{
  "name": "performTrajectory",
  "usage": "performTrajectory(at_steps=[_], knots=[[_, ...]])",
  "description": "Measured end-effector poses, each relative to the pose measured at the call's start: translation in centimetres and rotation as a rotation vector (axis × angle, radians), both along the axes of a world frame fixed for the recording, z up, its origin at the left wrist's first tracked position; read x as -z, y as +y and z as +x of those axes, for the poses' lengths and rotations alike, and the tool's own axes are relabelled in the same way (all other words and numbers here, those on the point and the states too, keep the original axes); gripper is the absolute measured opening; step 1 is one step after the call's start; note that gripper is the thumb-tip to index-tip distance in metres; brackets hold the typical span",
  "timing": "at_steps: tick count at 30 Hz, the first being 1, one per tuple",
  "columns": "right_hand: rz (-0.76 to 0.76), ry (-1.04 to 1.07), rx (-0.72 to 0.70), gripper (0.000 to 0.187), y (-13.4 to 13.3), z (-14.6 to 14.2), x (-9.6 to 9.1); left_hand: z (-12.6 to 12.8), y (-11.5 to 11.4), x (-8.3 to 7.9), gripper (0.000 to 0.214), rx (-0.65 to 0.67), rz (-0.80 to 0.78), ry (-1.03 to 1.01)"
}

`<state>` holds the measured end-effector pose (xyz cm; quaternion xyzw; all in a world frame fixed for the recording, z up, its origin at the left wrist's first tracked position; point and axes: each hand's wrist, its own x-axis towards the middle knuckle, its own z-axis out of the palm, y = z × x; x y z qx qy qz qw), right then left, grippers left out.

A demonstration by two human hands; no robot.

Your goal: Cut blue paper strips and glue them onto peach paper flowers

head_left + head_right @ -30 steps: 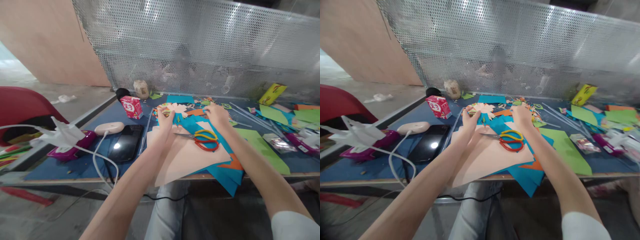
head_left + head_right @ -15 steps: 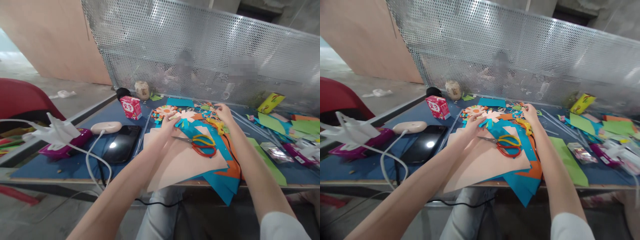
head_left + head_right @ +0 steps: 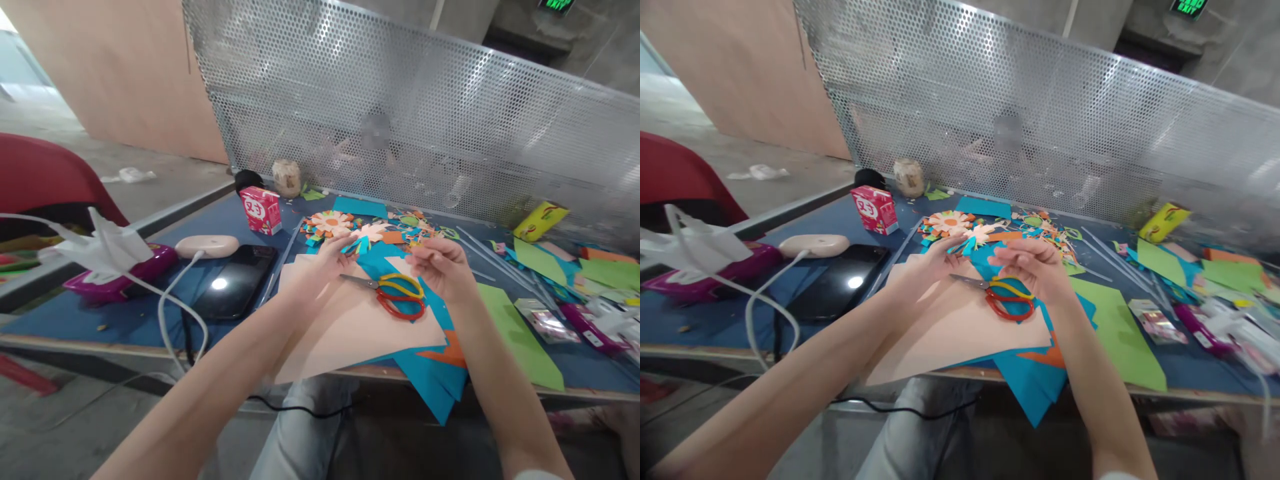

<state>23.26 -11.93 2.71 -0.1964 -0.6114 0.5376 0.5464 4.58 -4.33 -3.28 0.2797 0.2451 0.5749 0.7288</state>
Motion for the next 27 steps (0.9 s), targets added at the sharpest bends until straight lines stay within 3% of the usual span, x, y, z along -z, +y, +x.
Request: performTrajectory(at_steps=[3, 11, 13, 17, 19, 27], knots=[[0.117, -0.021, -0.141, 0.013, -1.4, -0.3, -0.3, 0.3, -0.7, -0.3, 0.015, 0.027, -0.011, -0.006], [0.293, -0.060, -0.341, 0.020, -2.8, 0.2, -0.2, 0.4, -2.1, -0.5, 0.030, 0.130, 0.018, 0.066], [0.348, -0.067, -0.272, 0.021, -2.6, 0.3, -0.2, 0.5, -2.2, -0.4, 0.028, 0.178, 0.011, 0.067], [0.462, -0.115, 0.101, 0.019, -1.7, 0.2, -0.3, 0.7, -2.6, -0.7, 0.029, 0.283, 0.008, 0.095], [0.440, -0.072, 0.208, 0.018, -1.3, 0.1, -0.3, 0.7, -2.8, -0.9, 0.028, 0.297, -0.013, 0.104], [0.358, -0.116, 0.223, 0.021, -1.1, -0.4, 1.0, 0.3, -2.4, -0.7, 0.014, 0.298, -0.012, 0.011]])
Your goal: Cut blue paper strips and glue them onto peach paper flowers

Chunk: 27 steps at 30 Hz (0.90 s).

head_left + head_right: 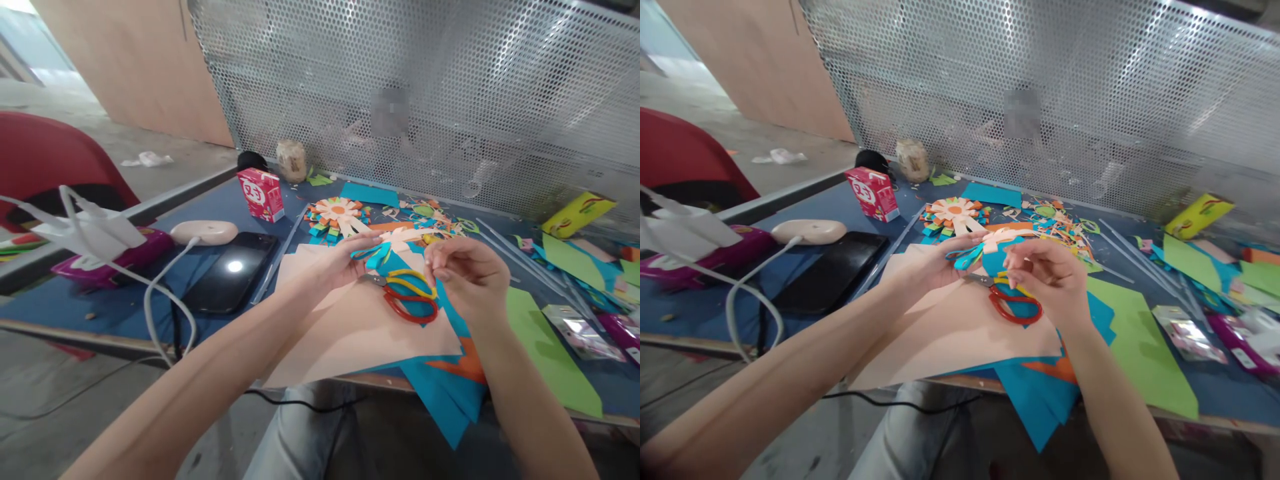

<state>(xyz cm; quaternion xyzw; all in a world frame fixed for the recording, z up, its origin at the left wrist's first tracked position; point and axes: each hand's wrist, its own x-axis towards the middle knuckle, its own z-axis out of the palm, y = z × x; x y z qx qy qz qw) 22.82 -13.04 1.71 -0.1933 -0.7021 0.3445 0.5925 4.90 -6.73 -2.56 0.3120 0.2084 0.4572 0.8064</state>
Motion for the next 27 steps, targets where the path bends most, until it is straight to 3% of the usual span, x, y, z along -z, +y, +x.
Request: performTrajectory(at_steps=[11, 18, 20, 23, 25, 27], knots=[[-0.029, -0.028, -0.101, 0.026, -1.2, -0.4, -0.5, 0.0, -0.2, -0.3, 0.019, -0.002, 0.038, 0.049], [0.046, -0.060, -0.082, 0.017, -0.9, 0.2, -0.2, 0.2, -0.6, -1.5, 0.018, -0.124, -0.095, 0.093], [0.084, -0.077, -0.001, 0.010, -0.8, 0.3, -0.2, 0.2, -0.8, -1.8, 0.016, -0.131, -0.125, 0.083], [0.084, -0.185, 0.239, 0.007, -0.6, 0.4, -0.3, 0.1, -0.8, -1.9, 0.016, -0.133, -0.163, 0.061], [0.020, -0.307, 0.382, 0.002, -0.3, 0.3, -0.3, 0.0, -0.6, -1.8, 0.020, -0.132, -0.174, 0.038], [-0.075, -0.439, 0.476, 0.011, 0.3, 0.2, 0.0, -0.2, -0.5, -1.6, 0.024, -0.133, -0.175, 0.023]])
